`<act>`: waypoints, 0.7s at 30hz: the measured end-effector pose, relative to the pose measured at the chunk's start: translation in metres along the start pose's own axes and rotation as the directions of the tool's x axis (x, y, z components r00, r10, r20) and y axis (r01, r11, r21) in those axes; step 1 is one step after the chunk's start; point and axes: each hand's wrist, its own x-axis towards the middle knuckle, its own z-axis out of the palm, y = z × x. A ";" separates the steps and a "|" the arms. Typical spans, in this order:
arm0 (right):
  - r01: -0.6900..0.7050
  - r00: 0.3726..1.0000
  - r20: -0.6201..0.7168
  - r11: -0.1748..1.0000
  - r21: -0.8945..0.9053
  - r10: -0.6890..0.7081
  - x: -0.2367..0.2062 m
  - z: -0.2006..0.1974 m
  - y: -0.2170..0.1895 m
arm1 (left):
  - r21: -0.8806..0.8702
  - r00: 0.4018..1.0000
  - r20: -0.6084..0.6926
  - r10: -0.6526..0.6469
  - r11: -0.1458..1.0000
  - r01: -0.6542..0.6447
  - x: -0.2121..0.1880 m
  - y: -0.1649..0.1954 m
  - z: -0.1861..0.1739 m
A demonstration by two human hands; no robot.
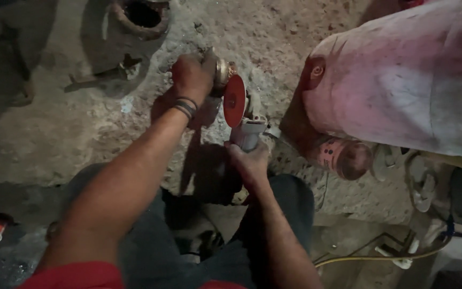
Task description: The person uses an angle grinder to smooth the edges of several small metal rings. They hold each ring with one hand and apply the spinning grinding wheel with the other, producing sparks. After finishing one ring, they place it on the floor and pick up the next one to repeat the process.
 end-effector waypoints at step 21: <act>0.033 0.999 0.002 0.980 -0.197 -0.033 0.005 0.004 0.018 | 0.003 1.000 0.011 0.025 1.000 -0.026 -0.006 0.004 -0.006</act>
